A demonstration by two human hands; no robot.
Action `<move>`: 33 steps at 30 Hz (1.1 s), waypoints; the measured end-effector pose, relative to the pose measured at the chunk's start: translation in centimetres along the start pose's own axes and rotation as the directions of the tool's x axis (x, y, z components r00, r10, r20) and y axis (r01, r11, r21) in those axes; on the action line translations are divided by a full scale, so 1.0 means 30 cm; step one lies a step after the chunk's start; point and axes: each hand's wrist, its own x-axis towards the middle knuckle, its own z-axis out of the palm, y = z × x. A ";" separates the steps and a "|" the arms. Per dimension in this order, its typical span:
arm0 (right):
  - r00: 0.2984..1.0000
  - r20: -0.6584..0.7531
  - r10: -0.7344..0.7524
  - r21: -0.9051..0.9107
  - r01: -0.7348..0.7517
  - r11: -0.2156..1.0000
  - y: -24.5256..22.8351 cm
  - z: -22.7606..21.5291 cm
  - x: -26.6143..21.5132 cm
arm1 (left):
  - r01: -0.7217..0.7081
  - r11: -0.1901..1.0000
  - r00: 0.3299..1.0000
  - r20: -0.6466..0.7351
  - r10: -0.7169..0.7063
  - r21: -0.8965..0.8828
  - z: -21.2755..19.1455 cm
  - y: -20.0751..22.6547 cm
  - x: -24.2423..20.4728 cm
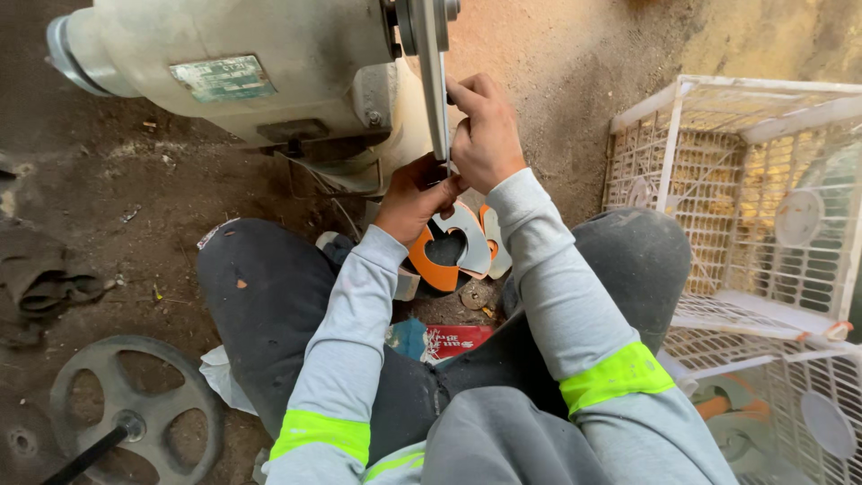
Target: The person sits on the ground and uses a bench grinder to smooth the edges of several orange and grey shoe sole pieces. They handle each piece one at a time, pressing it against the spinning wheel and rotating it to grind different edges.
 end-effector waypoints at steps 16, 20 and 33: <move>0.810 0.576 0.114 0.056 -0.178 0.982 0.030 -0.170 -0.164 | -0.058 0.795 0.998 0.026 0.053 0.604 0.051 -0.106 -0.211; 0.451 0.776 0.441 -0.202 -0.486 0.850 0.033 -0.242 -0.218 | -0.002 0.594 1.000 -0.009 0.015 0.805 0.165 -0.117 -0.244; 0.650 0.703 0.291 -0.121 -0.293 0.948 -0.015 -0.314 -0.129 | -0.331 0.446 0.881 0.103 0.461 0.831 0.095 -0.023 -0.241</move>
